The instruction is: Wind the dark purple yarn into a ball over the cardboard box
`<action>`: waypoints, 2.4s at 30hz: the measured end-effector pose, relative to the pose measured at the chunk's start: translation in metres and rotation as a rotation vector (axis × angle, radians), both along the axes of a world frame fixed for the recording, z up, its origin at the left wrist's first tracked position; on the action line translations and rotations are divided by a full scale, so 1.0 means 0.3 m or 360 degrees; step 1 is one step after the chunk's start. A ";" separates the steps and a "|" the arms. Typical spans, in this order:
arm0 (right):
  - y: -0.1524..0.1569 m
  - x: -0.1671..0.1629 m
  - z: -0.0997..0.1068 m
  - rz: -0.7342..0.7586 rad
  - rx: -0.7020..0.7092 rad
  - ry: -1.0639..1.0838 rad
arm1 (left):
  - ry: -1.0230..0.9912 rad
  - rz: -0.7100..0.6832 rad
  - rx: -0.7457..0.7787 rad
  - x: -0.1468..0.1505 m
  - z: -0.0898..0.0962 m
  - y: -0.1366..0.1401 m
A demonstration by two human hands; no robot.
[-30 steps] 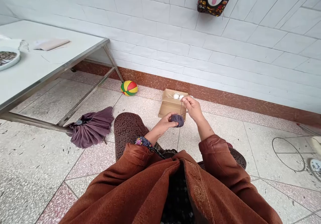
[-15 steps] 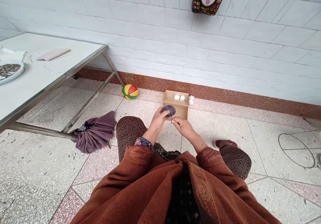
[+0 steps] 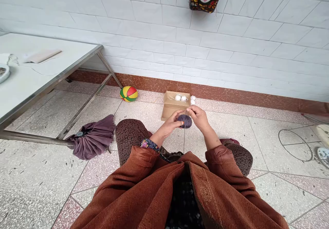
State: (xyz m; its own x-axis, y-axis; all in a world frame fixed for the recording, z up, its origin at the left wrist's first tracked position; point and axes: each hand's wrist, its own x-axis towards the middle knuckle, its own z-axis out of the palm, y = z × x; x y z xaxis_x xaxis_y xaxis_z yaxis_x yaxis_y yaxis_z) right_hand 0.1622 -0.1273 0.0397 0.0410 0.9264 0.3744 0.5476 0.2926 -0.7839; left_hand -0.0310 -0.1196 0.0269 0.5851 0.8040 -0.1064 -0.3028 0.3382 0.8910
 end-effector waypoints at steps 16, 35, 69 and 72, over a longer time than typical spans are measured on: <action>-0.138 -0.127 -0.095 0.0465 -0.0213 -0.0002 | -0.0030 0.0653 -0.0291 -0.043 -0.048 0.040; -0.107 -0.081 -0.195 -0.0027 -0.0243 0.0130 | -0.0277 0.0145 -0.0277 -0.030 0.018 -0.035; -0.192 -0.101 -0.191 0.0579 -0.0298 -0.0104 | -0.0115 0.0637 -0.0362 -0.054 -0.036 -0.001; -0.211 -0.107 -0.125 0.0797 -0.0193 -0.0183 | 0.0008 0.0755 -0.0361 -0.061 -0.050 0.005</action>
State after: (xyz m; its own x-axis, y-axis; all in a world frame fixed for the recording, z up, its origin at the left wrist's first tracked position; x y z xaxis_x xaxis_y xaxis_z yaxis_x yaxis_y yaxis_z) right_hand 0.1301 -0.1906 0.0021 -0.4531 0.8587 0.2394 0.4482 0.4515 -0.7715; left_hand -0.0493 -0.1180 0.0120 0.1613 0.9368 -0.3104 -0.4652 0.3495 0.8133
